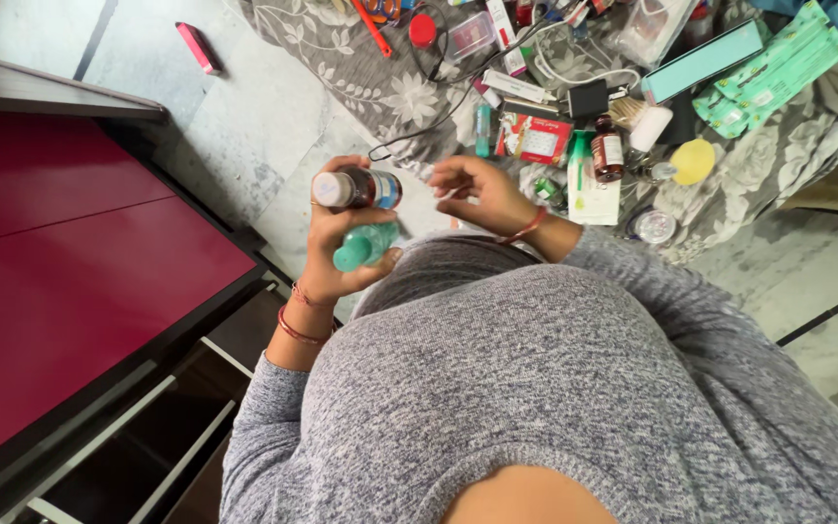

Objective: The person organizes a cluttered collection of personal care items from a bed into a corner cabinet. They pick up various bottles, jars, and tubes, then place them onto the cabinet's shelves and door-mounted racks.

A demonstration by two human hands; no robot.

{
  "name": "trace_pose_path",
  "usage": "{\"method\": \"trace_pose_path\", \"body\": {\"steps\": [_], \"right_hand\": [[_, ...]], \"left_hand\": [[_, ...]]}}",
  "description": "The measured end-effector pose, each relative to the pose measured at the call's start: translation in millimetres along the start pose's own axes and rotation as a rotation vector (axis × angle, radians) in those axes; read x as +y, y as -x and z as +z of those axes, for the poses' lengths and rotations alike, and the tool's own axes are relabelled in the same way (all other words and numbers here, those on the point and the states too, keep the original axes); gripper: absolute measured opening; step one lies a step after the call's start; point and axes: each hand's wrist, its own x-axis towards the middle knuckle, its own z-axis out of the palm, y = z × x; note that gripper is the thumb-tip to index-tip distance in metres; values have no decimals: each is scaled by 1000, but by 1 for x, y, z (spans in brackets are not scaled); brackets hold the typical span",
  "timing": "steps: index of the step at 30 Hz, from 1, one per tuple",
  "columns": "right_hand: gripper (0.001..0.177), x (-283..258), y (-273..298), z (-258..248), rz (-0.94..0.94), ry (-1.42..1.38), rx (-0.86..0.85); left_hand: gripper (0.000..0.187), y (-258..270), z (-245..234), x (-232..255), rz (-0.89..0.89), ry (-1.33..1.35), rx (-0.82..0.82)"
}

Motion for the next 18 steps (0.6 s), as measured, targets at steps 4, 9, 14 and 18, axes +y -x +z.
{"method": "trace_pose_path", "body": {"steps": [4,9,14,18], "right_hand": [[41,30,18,-10,7,74,97],[36,40,32,-11,124,44,293],[36,29,31,0,70,33,403],[36,31,25,10,80,148,488]], "left_hand": [[33,4,-22,-11,36,4,67],[35,7,-57,-35,44,85,63],[35,9,-96,-55,81,108,55],[37,11,-125,-69,98,119,25]]}}
